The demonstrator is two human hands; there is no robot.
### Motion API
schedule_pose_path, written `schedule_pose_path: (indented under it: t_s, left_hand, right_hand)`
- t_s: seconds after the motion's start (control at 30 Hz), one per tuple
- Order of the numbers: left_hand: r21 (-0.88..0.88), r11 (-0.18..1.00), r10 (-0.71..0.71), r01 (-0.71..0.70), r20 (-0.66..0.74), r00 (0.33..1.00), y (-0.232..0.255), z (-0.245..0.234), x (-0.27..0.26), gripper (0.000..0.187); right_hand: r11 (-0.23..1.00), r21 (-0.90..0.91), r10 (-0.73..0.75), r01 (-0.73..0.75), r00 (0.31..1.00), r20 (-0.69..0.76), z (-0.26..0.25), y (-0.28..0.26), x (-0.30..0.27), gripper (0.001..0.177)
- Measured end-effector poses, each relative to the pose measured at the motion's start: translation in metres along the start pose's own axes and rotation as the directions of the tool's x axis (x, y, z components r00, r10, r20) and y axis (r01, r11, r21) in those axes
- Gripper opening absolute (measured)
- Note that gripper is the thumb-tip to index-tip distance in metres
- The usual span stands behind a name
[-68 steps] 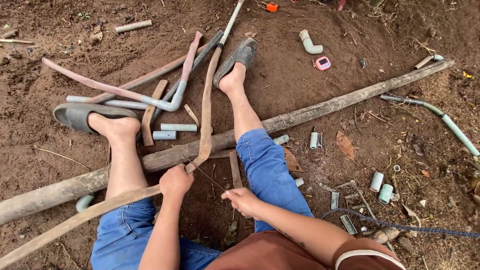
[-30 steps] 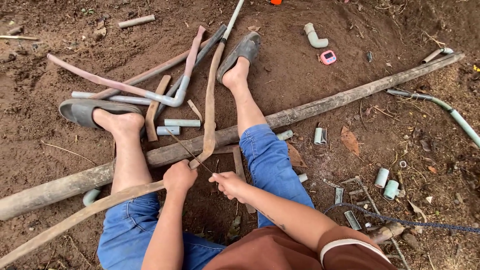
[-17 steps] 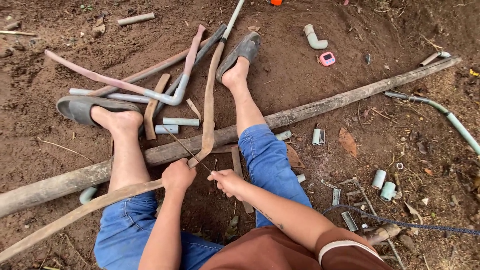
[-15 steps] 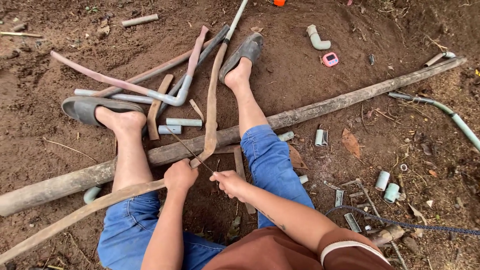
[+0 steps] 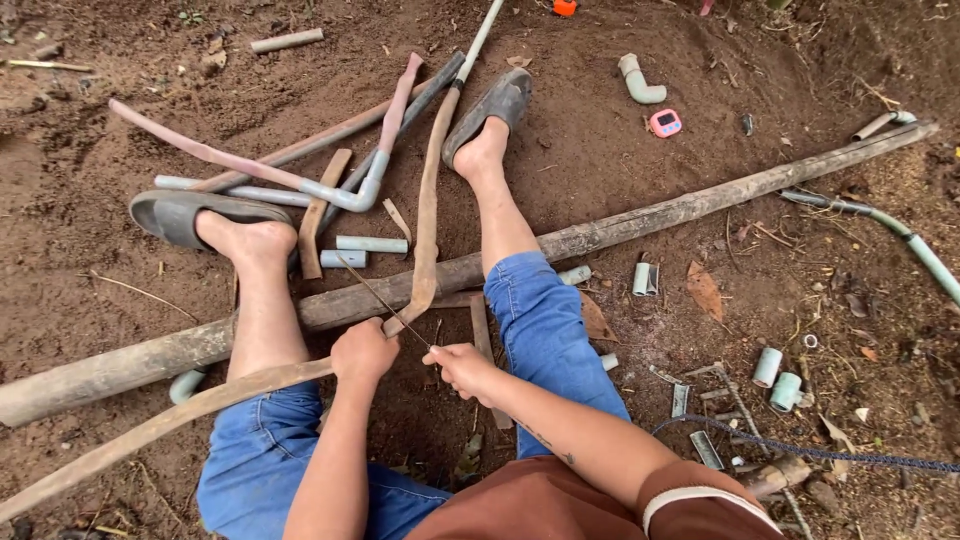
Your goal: A person sitting on the ground uses a hacksaw blade to cut through a thin strip of material, likely a pipe or wooden support.
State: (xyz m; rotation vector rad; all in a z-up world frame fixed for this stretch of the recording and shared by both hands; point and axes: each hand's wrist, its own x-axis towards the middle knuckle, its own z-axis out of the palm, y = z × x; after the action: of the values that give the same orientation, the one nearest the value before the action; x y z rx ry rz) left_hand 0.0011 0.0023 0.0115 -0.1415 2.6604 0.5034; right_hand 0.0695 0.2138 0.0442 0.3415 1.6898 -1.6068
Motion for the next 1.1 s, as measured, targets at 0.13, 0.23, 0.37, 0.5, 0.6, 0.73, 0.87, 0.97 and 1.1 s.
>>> schedule_pose_path:
  t_s: [0.13, 0.23, 0.37, 0.5, 0.6, 0.73, 0.87, 0.97, 1.1]
  left_hand:
    - [-0.003, 1.000, 0.002, -0.002, 0.008, 1.000, 0.001, -0.003, -0.003, 0.048]
    - [0.010, 0.999, 0.035, -0.035, -0.004, 0.999, 0.006, -0.008, -0.005, 0.046]
    - [0.021, 1.000, 0.003, -0.002, -0.016, 1.000, 0.001, 0.002, -0.002, 0.047]
    - [0.039, 0.999, -0.006, 0.005, 0.020, 1.000, 0.000, -0.003, 0.000, 0.047]
    - [-0.011, 1.000, 0.004, -0.004, 0.006, 1.000, 0.001, -0.005, -0.004, 0.046]
    - [-0.005, 1.000, 0.019, -0.019, -0.006, 1.000, 0.003, -0.006, -0.002, 0.048]
    - [-0.009, 1.000, 0.023, -0.023, -0.017, 1.000, 0.003, -0.002, -0.005, 0.046]
    - [-0.021, 1.000, 0.007, -0.008, -0.043, 0.999, -0.002, 0.007, 0.001, 0.046]
    - [-0.061, 0.998, 0.017, -0.020, -0.052, 0.998, -0.006, 0.007, 0.003, 0.046]
  right_hand:
    - [0.999, -0.005, 0.033, -0.033, 0.999, -0.006, -0.004, 0.011, -0.030, 0.052]
    - [0.999, -0.024, 0.043, -0.044, 0.998, -0.037, -0.011, 0.011, -0.051, 0.048]
    - [0.998, -0.015, 0.054, -0.055, 0.997, -0.055, -0.005, 0.003, -0.024, 0.047]
    - [0.999, -0.042, 0.001, -0.003, 0.999, -0.048, 0.002, -0.001, 0.002, 0.046]
    - [0.999, -0.020, 0.032, -0.033, 0.997, -0.070, 0.005, 0.000, -0.022, 0.047]
    - [0.991, -0.091, 0.094, -0.099, 0.994, -0.050, -0.006, 0.000, -0.056, 0.047]
    - [0.997, -0.060, 0.038, -0.043, 0.996, -0.079, -0.004, 0.003, -0.027, 0.048]
    - [0.999, -0.039, -0.006, 0.003, 0.998, -0.069, 0.004, 0.000, -0.005, 0.049]
    - [0.999, -0.035, -0.013, 0.010, 0.995, -0.101, 0.005, 0.003, -0.018, 0.047]
